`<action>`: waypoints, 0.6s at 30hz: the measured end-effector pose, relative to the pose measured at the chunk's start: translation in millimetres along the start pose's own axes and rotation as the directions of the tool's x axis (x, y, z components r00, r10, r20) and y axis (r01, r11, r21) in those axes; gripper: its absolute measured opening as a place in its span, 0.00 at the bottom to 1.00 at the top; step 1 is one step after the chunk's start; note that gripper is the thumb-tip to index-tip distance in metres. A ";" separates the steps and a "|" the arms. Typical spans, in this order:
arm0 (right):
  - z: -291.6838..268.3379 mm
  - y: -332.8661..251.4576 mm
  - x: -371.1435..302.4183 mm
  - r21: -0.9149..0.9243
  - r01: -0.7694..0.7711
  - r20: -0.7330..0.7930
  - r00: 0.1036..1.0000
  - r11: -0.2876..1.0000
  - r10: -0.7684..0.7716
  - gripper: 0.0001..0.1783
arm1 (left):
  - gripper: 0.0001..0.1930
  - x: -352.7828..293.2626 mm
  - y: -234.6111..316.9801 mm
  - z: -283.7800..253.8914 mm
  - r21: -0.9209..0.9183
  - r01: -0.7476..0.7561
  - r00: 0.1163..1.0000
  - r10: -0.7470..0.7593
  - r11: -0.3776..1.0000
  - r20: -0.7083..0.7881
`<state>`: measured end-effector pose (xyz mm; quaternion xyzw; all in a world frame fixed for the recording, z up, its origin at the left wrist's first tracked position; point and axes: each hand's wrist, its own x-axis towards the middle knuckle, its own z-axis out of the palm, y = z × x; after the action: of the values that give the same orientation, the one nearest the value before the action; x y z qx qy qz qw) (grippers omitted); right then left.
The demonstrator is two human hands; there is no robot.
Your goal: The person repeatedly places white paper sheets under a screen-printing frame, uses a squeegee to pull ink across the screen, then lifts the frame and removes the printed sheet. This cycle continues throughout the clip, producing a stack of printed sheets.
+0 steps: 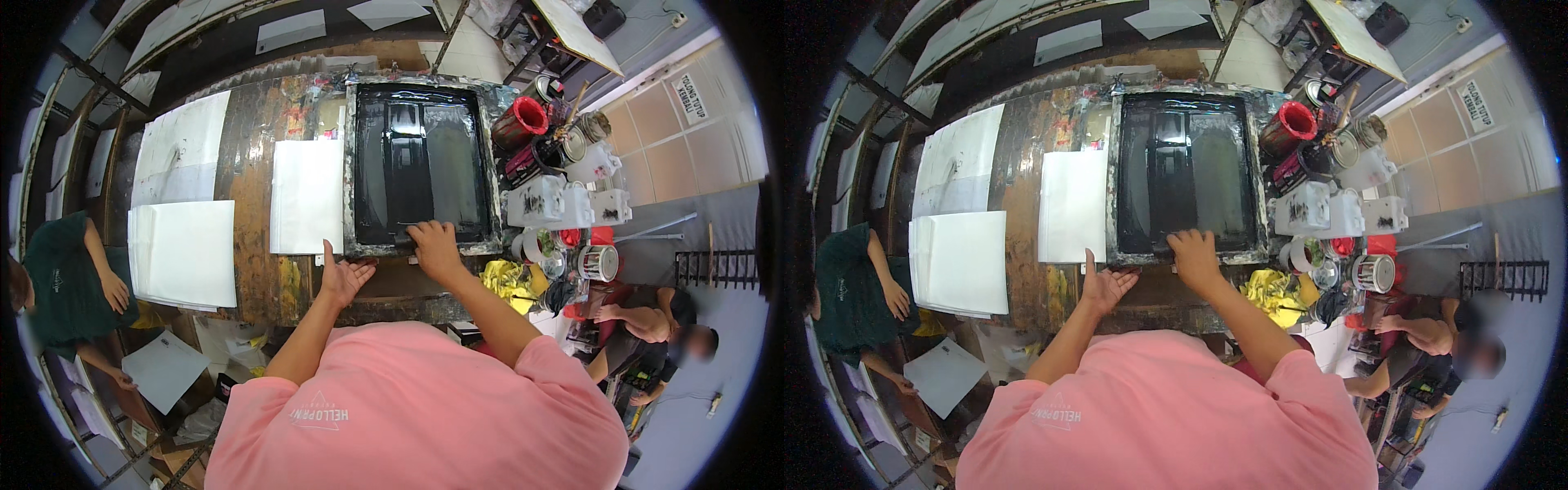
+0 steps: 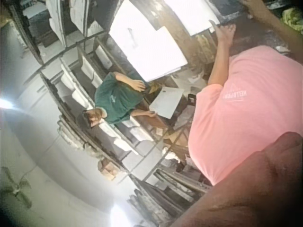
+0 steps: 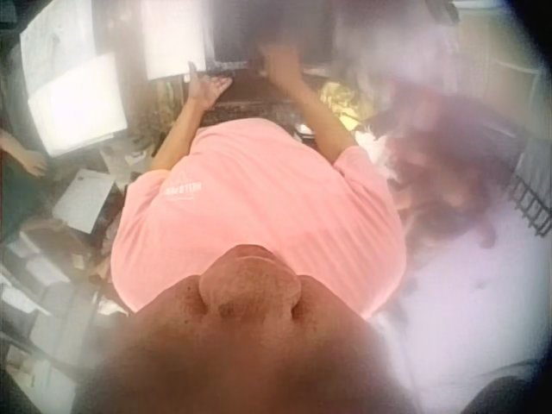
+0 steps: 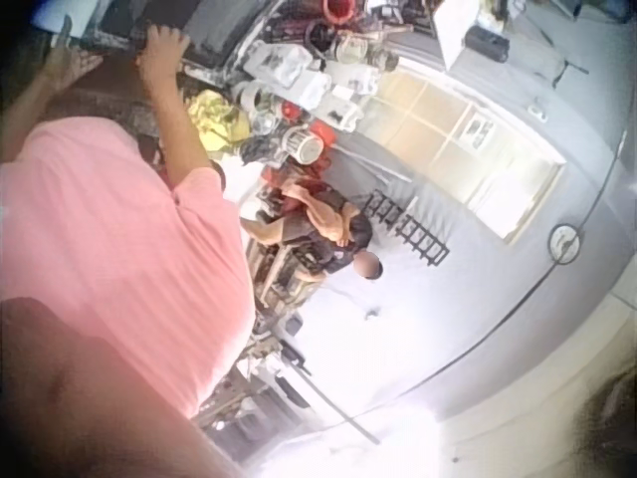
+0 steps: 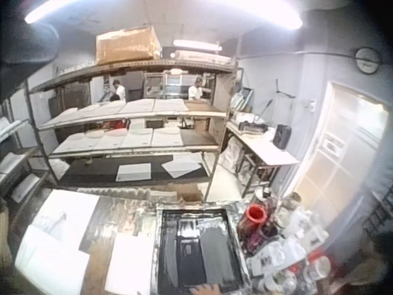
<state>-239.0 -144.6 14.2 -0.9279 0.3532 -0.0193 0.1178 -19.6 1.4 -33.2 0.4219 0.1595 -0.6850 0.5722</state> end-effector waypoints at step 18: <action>-14.3 78.9 191.3 -0.151 0.004 0.072 0.997 0.989 0.007 0.26 | 0.60 -24.3 19.3 14.8 0.158 0.063 0.993 -0.078 0.985 0.087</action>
<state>-148.6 -330.8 0.7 -0.9339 0.3500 0.0411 0.0600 -8.0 1.1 -0.8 0.4268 0.0940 -0.7339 0.5200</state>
